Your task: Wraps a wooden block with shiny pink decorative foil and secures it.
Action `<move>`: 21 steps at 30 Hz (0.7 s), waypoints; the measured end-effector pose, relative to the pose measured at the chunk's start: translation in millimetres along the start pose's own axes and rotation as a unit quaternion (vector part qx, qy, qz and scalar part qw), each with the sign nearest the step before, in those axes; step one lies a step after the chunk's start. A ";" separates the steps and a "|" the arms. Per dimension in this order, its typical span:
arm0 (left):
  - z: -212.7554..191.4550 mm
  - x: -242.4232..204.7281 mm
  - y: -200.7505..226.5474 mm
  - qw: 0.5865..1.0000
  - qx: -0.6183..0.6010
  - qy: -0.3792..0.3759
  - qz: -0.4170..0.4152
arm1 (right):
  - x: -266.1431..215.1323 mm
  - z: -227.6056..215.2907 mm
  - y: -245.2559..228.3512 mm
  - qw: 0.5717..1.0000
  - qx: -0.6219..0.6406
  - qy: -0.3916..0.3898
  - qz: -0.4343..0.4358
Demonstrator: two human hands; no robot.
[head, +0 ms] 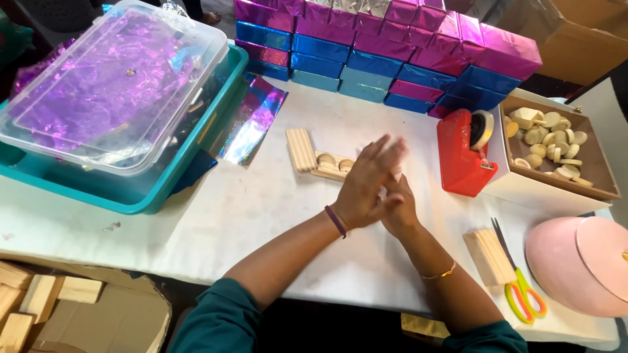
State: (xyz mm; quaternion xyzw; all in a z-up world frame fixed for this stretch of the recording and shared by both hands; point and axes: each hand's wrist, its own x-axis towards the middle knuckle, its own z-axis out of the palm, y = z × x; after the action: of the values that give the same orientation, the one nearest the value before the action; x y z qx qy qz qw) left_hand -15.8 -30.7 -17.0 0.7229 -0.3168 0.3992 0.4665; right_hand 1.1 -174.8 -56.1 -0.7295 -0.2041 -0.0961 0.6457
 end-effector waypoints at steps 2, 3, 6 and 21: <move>2.7 7.2 -8.7 0.999 -0.012 -0.027 0.026 | 4.8 2.4 -1.0 0.947 0.275 0.012 0.167; 7.1 9.6 -12.4 0.962 -0.243 0.034 -0.121 | 4.9 -0.4 2.6 1.000 0.001 -0.015 -0.022; 18.2 1.0 -28.1 0.773 -0.510 0.065 -0.373 | 6.4 -9.4 8.4 0.916 -0.342 -0.041 -0.205; 34.2 -14.8 -38.1 0.810 -0.456 0.103 -0.355 | 6.4 -6.4 -14.4 0.860 -0.416 -0.011 -0.296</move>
State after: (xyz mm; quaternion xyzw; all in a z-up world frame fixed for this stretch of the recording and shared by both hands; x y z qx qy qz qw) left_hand 18.3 -47.3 -54.3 0.4442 -0.1335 0.0875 0.8816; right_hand 1.6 -178.8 -39.5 -0.8364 -0.3588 -0.3506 0.2210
